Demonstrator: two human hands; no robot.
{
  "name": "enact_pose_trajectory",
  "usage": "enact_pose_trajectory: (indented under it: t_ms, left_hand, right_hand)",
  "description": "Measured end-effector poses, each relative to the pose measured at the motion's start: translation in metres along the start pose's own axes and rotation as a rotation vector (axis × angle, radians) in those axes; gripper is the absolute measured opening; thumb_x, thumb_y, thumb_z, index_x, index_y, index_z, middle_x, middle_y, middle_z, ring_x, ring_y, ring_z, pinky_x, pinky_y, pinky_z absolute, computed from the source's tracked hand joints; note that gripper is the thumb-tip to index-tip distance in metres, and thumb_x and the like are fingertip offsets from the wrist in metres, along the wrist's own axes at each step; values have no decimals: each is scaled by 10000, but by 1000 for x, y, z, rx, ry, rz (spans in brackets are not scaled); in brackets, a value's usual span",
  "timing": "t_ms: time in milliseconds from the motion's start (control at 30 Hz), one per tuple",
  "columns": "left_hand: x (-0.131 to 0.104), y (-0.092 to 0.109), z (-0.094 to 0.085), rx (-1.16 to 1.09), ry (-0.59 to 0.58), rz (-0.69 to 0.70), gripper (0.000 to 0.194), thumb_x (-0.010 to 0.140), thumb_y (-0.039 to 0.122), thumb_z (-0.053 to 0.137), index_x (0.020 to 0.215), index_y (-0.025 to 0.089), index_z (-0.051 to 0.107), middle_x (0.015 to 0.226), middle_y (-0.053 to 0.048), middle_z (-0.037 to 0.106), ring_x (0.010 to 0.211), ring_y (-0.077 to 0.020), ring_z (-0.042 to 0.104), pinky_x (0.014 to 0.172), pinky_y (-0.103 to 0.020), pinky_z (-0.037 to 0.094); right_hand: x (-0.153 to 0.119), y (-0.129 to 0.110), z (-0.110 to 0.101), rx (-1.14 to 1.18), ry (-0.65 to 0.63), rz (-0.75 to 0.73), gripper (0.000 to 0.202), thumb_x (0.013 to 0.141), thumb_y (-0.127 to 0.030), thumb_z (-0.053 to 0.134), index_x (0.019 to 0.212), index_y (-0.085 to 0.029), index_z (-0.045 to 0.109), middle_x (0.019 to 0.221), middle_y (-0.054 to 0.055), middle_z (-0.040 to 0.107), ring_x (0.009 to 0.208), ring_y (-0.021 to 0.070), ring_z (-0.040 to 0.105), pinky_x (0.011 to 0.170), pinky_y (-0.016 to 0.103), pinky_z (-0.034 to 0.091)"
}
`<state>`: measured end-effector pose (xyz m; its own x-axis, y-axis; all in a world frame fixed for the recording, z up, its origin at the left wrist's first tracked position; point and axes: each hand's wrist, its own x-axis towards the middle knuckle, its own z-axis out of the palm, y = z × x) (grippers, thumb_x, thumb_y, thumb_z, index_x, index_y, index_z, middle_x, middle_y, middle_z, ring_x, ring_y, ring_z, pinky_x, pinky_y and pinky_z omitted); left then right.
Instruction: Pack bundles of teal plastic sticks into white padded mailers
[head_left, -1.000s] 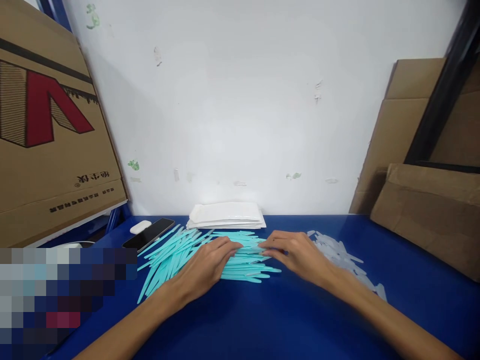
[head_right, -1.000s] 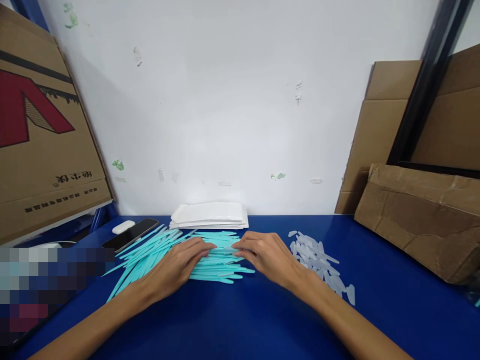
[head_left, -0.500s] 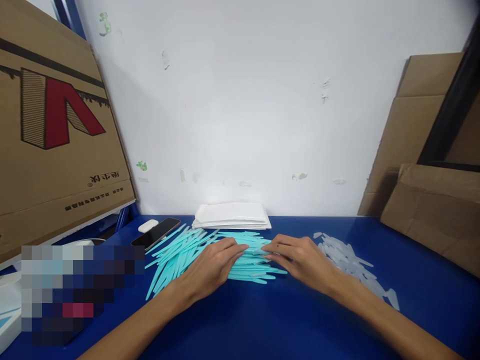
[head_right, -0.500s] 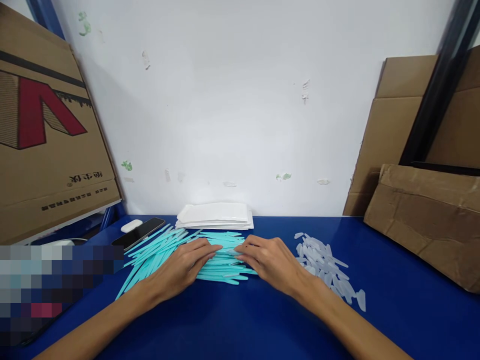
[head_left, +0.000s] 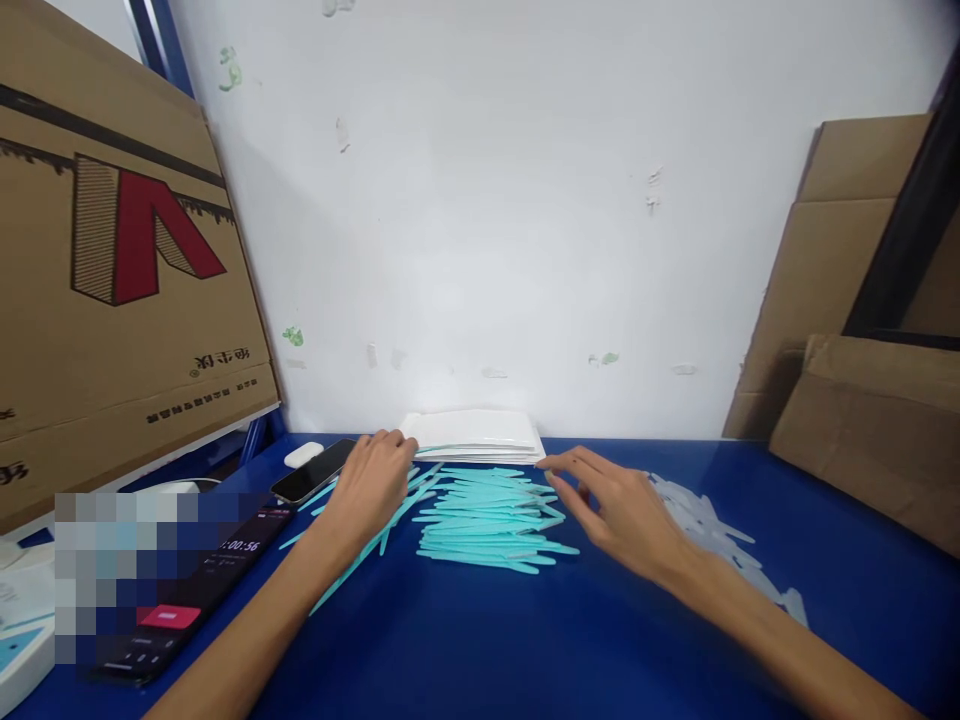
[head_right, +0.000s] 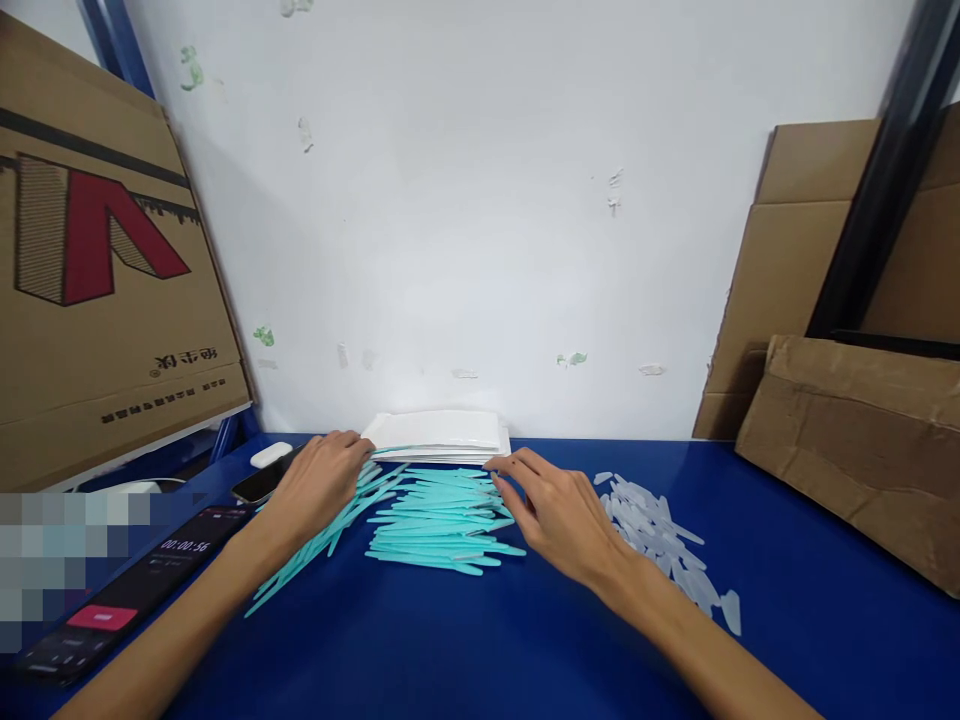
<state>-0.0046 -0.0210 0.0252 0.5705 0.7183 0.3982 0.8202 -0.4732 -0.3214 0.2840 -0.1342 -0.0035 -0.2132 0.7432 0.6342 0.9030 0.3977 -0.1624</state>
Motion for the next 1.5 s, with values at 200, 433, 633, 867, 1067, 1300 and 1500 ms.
enact_pose_trajectory:
  t_ms: [200,433,633,867,1067,1300,1500]
  left_hand:
    - [-3,-25,5,46,-224,-245,344,837,-21,361,926,112,665,945,-169,669,889,-315,661,704,-367,459]
    - [-5,-19,11,44,-254,-269,347,844,-22,371,1008,85,657,964,-179,675,917,-315,661,760,-397,476]
    - [-1,2,12,-210,-20,130,318,994,151,368,1166,153,635,1061,-137,647,1029,-294,581,873,-428,471]
    - [-19,37,11,-544,-18,402,215,1004,328,479,1148,246,614,1122,-71,599,1030,-233,558,836,-354,482]
    - [-20,41,11,-595,-97,346,169,974,352,525,1078,238,596,1087,-55,594,966,-221,593,770,-335,475]
    - [-20,44,12,-611,-174,338,165,992,301,477,1061,243,615,1114,-53,594,962,-212,596,785,-333,463]
    - [-20,46,10,-583,-167,368,218,1011,247,402,996,216,617,1056,-59,600,899,-203,584,750,-331,437]
  right_hand:
    - [-1,-1,1,-5,-37,-4,287,1038,-305,404,1187,-250,643,1144,48,692,576,114,625,596,276,470]
    - [0,0,-1,-21,-86,21,284,1028,-296,409,1180,-261,646,1163,42,682,603,125,636,601,281,472]
    - [3,3,-4,-51,-135,68,304,1029,-296,381,1171,-268,649,1166,36,683,620,132,635,607,284,461]
    - [12,31,-33,-55,-472,232,195,927,-344,553,983,-281,729,907,19,755,753,205,684,622,275,434]
    - [-1,66,-66,245,-918,501,340,625,-406,847,913,-239,780,811,31,767,667,197,697,520,231,449]
    - [-14,53,-64,319,-936,536,61,621,-246,838,658,-249,790,661,7,760,702,215,753,601,245,532]
    - [-15,54,-57,434,-914,347,152,670,-387,810,722,-244,803,680,16,767,650,217,740,499,230,480]
